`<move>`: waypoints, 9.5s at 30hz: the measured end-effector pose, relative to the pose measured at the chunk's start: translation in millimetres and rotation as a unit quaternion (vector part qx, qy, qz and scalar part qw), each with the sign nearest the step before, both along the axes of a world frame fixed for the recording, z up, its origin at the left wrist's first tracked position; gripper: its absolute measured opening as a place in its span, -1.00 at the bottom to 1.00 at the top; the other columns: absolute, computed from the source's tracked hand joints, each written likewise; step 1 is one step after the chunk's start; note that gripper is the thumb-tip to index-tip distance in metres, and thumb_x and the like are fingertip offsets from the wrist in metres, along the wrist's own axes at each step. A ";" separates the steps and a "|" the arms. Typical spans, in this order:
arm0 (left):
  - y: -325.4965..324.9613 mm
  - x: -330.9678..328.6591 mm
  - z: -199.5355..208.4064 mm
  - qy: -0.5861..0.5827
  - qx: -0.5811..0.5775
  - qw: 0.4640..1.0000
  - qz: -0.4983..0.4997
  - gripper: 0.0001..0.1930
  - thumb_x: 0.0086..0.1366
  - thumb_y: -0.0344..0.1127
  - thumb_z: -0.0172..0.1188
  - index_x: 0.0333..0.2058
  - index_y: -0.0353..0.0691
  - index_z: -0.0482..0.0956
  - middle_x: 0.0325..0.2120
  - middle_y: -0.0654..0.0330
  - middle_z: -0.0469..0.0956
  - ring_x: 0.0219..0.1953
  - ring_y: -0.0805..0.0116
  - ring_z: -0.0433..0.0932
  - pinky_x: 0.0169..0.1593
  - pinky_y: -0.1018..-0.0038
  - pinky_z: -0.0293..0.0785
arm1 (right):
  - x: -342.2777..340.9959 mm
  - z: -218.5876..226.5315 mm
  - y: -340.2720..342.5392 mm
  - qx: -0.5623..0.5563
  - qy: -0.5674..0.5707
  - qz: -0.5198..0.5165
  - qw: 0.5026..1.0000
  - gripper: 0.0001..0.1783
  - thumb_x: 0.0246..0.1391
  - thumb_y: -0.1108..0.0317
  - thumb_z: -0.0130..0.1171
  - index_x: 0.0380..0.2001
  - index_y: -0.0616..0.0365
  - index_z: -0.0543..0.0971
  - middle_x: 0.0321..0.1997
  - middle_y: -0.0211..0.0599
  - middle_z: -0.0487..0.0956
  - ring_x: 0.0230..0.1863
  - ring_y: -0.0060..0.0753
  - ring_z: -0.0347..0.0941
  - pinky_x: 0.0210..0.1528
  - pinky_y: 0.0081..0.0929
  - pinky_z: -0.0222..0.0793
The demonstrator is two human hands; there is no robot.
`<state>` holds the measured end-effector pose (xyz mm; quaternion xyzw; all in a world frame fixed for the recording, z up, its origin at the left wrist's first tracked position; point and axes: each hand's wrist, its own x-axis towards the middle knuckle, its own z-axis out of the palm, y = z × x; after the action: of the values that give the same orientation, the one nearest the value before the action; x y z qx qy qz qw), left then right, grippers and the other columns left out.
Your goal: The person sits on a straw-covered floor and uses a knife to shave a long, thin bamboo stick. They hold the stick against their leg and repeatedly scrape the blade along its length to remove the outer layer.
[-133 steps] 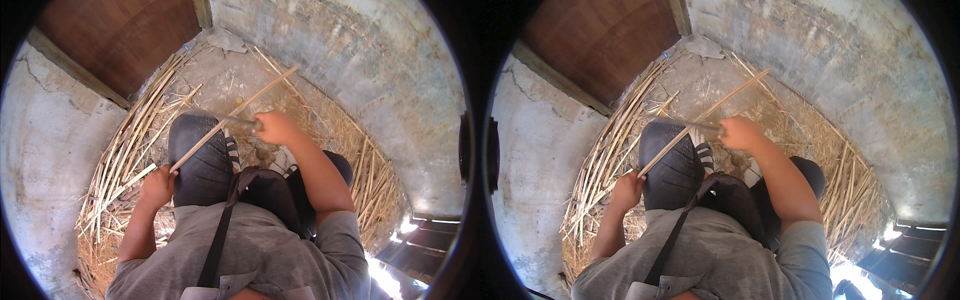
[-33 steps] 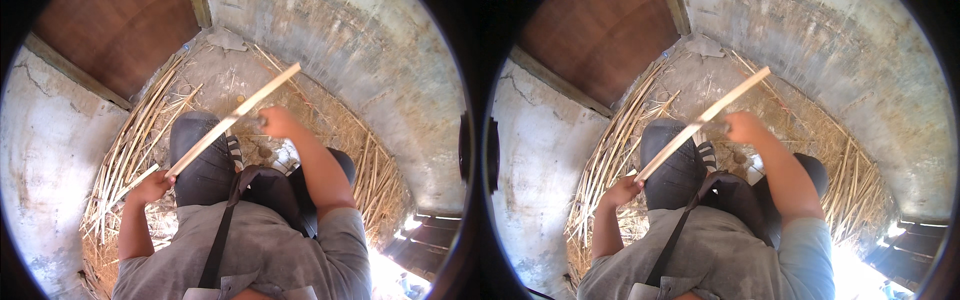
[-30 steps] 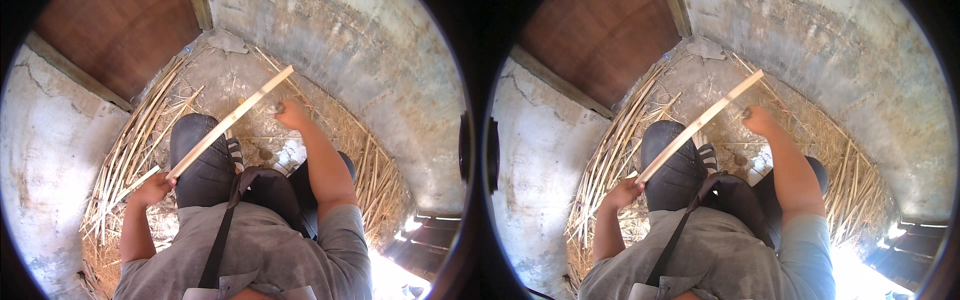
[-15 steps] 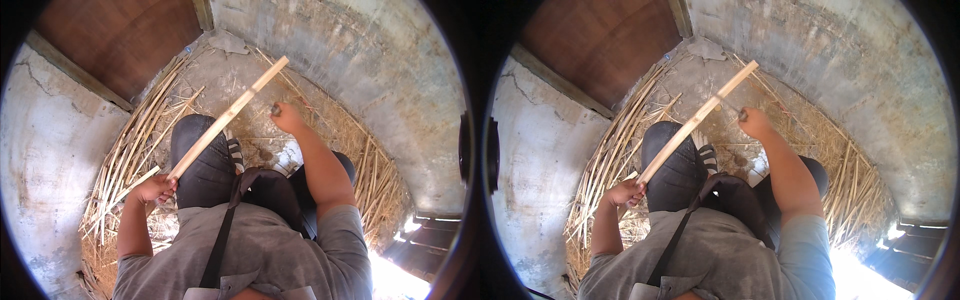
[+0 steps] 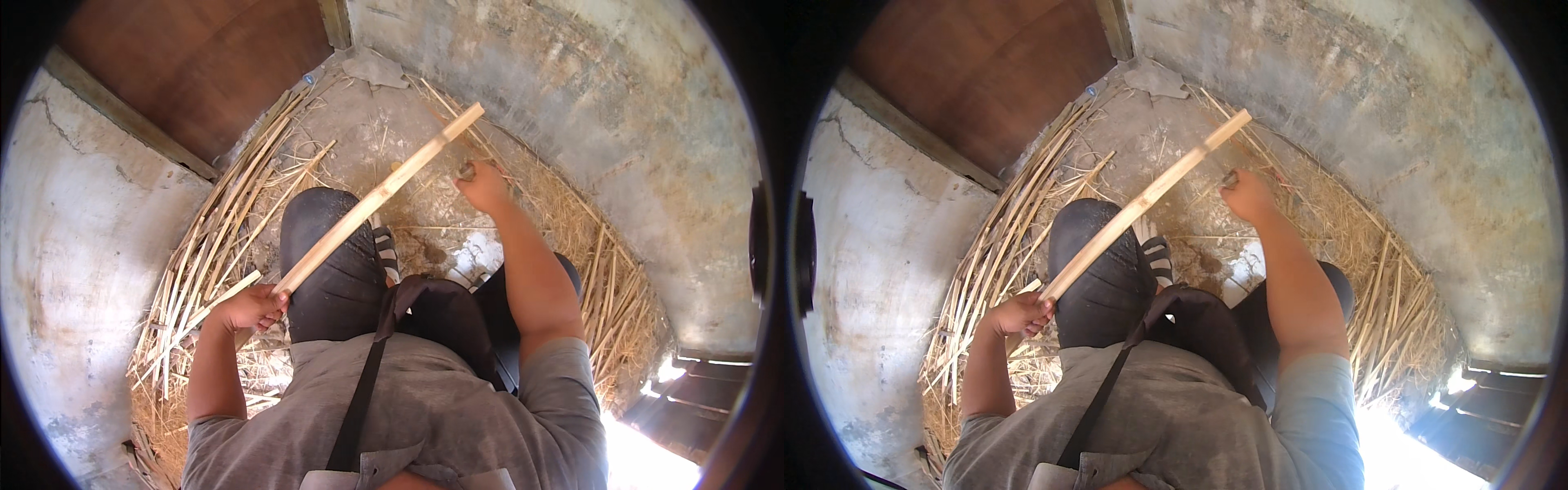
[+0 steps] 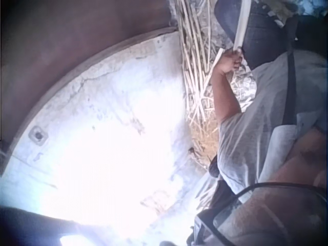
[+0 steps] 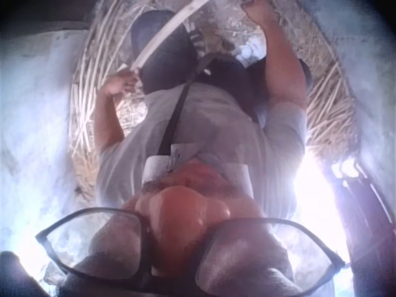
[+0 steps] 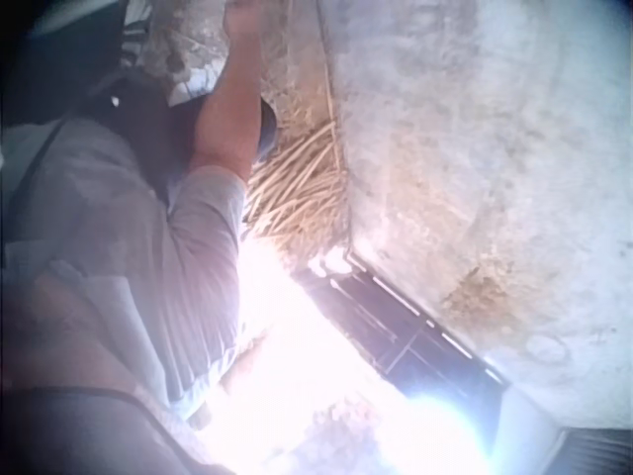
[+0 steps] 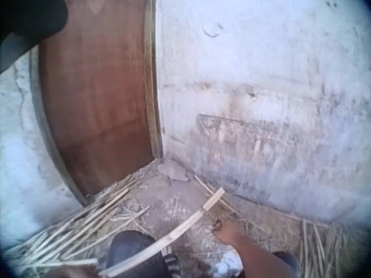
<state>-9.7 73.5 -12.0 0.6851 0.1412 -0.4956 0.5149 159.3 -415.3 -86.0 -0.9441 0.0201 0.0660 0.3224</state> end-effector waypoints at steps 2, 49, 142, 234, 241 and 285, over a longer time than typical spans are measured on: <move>1.8 -0.7 -3.3 -0.002 0.010 1.000 0.000 -0.53 0.46 0.19 0.15 -0.31 -0.17 0.47 -0.64 0.42 0.23 -0.63 0.59 0.19 -0.55 0.56 0.13 | 3.7 4.1 -7.2 0.001 -0.025 -0.028 0.999 -0.35 0.06 0.07 0.38 0.13 0.26 0.57 -0.19 0.05 0.71 -0.15 0.02 0.68 -0.07 -0.16 0.56; -17.2 -11.1 12.3 -0.377 0.306 0.859 -0.162 -0.63 0.41 -0.07 0.26 -0.34 -0.32 0.48 -0.58 -0.12 0.50 -0.49 -0.09 0.50 -0.34 0.11 0.39 | -14.2 24.8 18.9 -0.049 0.034 0.116 0.991 -0.56 -0.01 0.14 0.34 -0.09 0.16 0.66 -0.17 0.06 0.69 -0.12 0.13 0.64 -0.04 -0.05 0.54; -31.3 -25.5 12.3 -0.410 0.326 0.843 -0.121 -0.51 0.37 0.10 0.27 -0.37 -0.31 0.48 -0.54 -0.17 0.57 -0.38 -0.28 0.60 -0.28 0.02 0.48 | -33.1 61.4 39.3 -0.136 0.003 0.132 0.982 -0.66 0.02 0.21 0.30 -0.10 0.01 0.64 -0.26 -0.03 0.70 -0.10 0.07 0.66 -0.06 -0.02 0.59; -30.2 -19.6 3.0 -0.449 0.350 0.807 -0.154 -0.57 0.37 0.01 0.27 -0.36 -0.30 0.47 -0.51 -0.20 0.58 -0.35 -0.30 0.60 -0.26 -0.03 0.49 | -19.2 29.2 17.1 -0.083 -0.025 0.097 0.991 -0.59 -0.02 0.18 0.31 -0.12 0.17 0.66 -0.16 0.08 0.69 -0.07 0.19 0.62 0.00 0.00 0.55; -27.7 -16.4 1.1 -0.414 0.337 0.832 -0.153 -0.56 0.37 0.04 0.27 -0.29 -0.32 0.49 -0.48 -0.20 0.60 -0.33 -0.29 0.61 -0.23 -0.02 0.49 | -31.2 27.9 40.9 -0.085 -0.002 0.234 0.969 -0.55 0.00 0.13 0.32 -0.09 0.19 0.66 -0.15 0.09 0.69 -0.07 0.13 0.63 0.03 -0.05 0.54; -28.4 -22.4 2.3 -0.457 0.341 0.809 -0.141 -0.47 0.36 0.13 0.25 -0.35 -0.35 0.48 -0.53 -0.22 0.58 -0.37 -0.34 0.61 -0.28 -0.03 0.50 | -40.3 65.3 51.9 -0.104 0.013 0.251 0.962 -0.56 0.01 0.02 0.40 -0.15 0.10 0.67 -0.23 0.01 0.69 -0.11 0.19 0.61 -0.06 0.01 0.52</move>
<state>-32.1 45.1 -9.7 0.9765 -0.0484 -0.1130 0.1771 119.0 -363.4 -20.7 -0.9460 -0.2069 0.1552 0.1953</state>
